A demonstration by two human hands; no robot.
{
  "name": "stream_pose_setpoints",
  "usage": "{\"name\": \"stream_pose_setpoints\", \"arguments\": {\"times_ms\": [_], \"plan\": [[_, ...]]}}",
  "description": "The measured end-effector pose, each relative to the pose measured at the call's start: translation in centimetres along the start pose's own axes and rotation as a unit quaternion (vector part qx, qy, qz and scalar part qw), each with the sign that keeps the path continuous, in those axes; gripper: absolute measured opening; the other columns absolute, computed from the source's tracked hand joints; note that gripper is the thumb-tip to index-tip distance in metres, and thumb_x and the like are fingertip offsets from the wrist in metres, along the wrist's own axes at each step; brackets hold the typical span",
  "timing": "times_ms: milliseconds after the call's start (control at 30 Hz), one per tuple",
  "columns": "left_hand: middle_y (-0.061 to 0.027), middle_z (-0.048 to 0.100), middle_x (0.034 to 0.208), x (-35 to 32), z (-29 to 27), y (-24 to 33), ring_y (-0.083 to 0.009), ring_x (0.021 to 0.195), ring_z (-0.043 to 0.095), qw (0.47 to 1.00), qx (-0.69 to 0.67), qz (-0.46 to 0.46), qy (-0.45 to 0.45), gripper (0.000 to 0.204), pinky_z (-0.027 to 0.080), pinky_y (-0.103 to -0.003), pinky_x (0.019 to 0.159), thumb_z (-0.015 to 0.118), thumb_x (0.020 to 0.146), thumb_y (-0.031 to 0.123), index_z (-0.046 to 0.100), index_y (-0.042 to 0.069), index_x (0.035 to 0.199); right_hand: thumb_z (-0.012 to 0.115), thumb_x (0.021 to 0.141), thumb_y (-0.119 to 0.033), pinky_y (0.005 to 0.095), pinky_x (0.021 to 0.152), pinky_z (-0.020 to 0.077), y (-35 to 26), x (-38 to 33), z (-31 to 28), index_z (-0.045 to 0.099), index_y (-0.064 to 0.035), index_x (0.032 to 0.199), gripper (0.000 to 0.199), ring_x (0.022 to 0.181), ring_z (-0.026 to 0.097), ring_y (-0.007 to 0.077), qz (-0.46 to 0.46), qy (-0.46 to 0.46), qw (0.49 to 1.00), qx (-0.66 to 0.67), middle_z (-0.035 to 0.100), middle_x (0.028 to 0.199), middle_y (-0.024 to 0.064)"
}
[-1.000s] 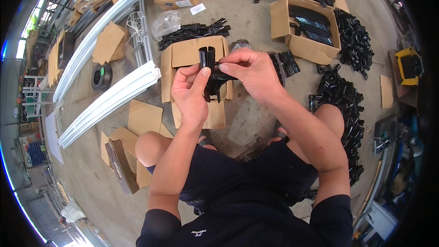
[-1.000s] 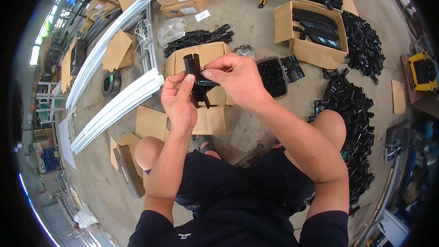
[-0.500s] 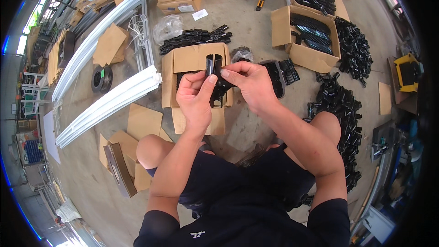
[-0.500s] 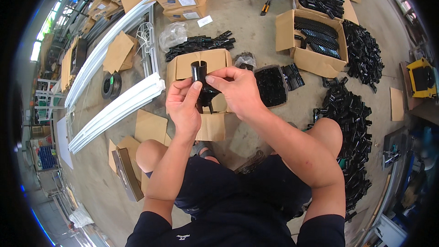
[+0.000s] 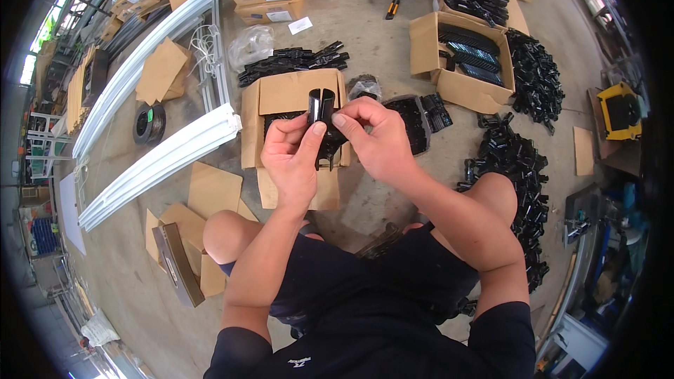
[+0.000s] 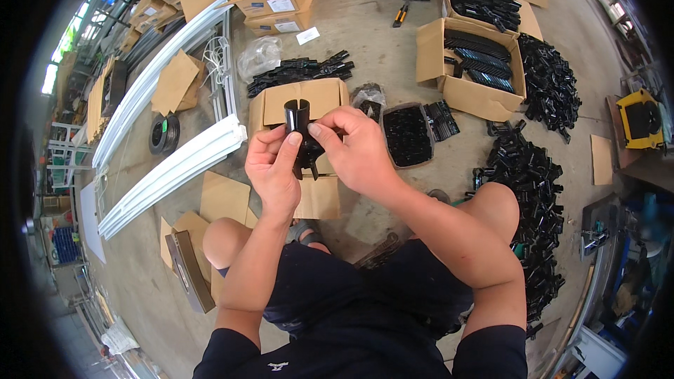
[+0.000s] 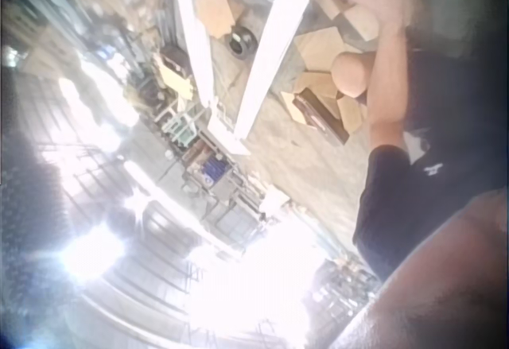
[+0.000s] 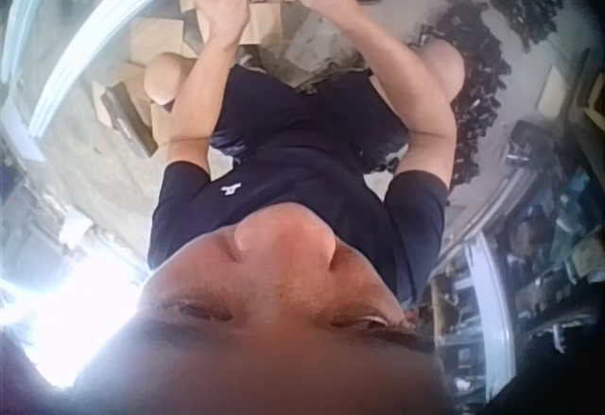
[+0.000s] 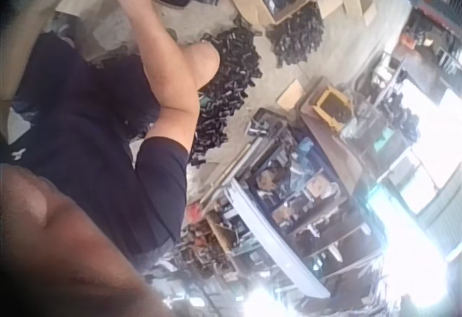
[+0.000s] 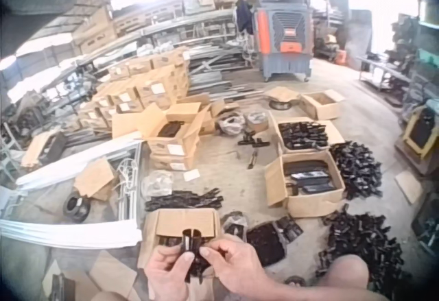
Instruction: The person sits on the floor and repeatedly picks up small black plastic components from a cardboard box. They manipulate the parts by hand, snapping them together into small assemblies, and then place the finished units into a separate pile on the floor.
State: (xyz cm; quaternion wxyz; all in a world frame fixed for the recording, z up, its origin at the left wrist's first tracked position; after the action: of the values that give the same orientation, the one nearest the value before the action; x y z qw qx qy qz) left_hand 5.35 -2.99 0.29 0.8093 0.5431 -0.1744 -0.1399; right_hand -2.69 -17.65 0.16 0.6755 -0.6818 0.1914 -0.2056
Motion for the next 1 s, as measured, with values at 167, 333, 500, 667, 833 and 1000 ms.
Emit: {"name": "stream_pose_setpoints", "arguments": {"times_ms": [167,333,500,667,833,1000], "plan": [[-0.0144,0.074,0.109,0.0,0.1,0.5,-0.0107,0.095,0.07,1.0,0.003,0.002,-0.007,0.018,0.057,-0.024,0.086,0.072,0.094,-0.005,0.061,-0.003,0.109,0.074,0.089,-0.009,0.0393,0.082,0.0509,-2.5,-0.1,-0.4,0.073,0.0009,0.094,0.012,0.091,0.066,0.0305,-0.13,-0.007,0.988,-0.085,0.07,0.093,0.0123],[-0.0143,0.074,0.11,-0.3,-0.3,0.3,-0.0107,0.096,0.07,1.0,0.014,-0.01,-0.004,0.018,0.057,-0.024,0.087,0.072,0.094,-0.005,0.061,-0.002,0.109,0.074,0.089,-0.009,0.0382,0.082,0.0513,-3.3,0.0,-0.6,0.072,0.0017,0.092,0.011,0.091,0.066,0.0289,-0.15,-0.033,0.982,-0.108,0.069,0.097,0.0135],[-0.015,0.074,0.112,-0.3,-0.2,0.4,-0.0107,0.097,0.07,1.0,0.009,0.002,-0.016,0.018,0.056,-0.024,0.087,0.071,0.094,-0.006,0.061,-0.002,0.109,0.073,0.091,-0.009,0.0336,0.077,0.0513,-1.8,0.1,-0.3,0.072,0.0026,0.094,0.012,0.086,0.065,0.0229,-0.062,-0.033,0.997,0.017,0.067,0.094,0.0116],[-0.0157,0.074,0.113,-0.3,-0.4,0.5,-0.0111,0.098,0.07,1.0,0.008,0.002,-0.018,0.018,0.056,-0.024,0.087,0.071,0.095,-0.006,0.06,-0.002,0.109,0.073,0.091,-0.008,0.0343,0.078,0.0521,-2.4,0.0,-0.2,0.072,0.0037,0.096,0.012,0.086,0.066,0.0235,-0.09,-0.036,0.994,-0.058,0.067,0.096,0.0123],[-0.0167,0.074,0.115,-0.3,-0.4,1.0,-0.0119,0.1,0.07,1.0,-0.005,-0.004,-0.021,0.019,0.057,-0.025,0.089,0.071,0.094,-0.007,0.06,-0.002,0.11,0.073,0.091,-0.007,0.0344,0.081,0.0521,-3.3,0.0,0.0,0.073,0.0041,0.097,0.013,0.091,0.067,0.0242,-0.112,-0.055,0.989,-0.074,0.068,0.099,0.0128],[-0.0176,0.073,0.118,-0.3,-0.2,0.8,-0.0126,0.102,0.069,1.0,-0.011,-0.013,-0.019,0.019,0.057,-0.026,0.09,0.07,0.095,-0.008,0.059,-0.002,0.109,0.073,0.091,-0.006,0.0344,0.082,0.0517,-2.9,-0.2,0.1,0.07,0.0027,0.099,0.012,0.093,0.065,0.0224,-0.104,-0.036,0.993,-0.036,0.065,0.104,0.0105]]}}
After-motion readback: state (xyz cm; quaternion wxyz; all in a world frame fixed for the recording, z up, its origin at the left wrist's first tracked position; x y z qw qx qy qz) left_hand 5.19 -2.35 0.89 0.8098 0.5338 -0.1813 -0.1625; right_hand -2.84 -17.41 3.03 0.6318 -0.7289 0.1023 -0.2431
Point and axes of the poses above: each hand's wrist, its own x-axis towards the middle knuckle, its own z-axis out of the palm, y = z × x, the point moved 7 cm from there along x, towards the middle knuckle
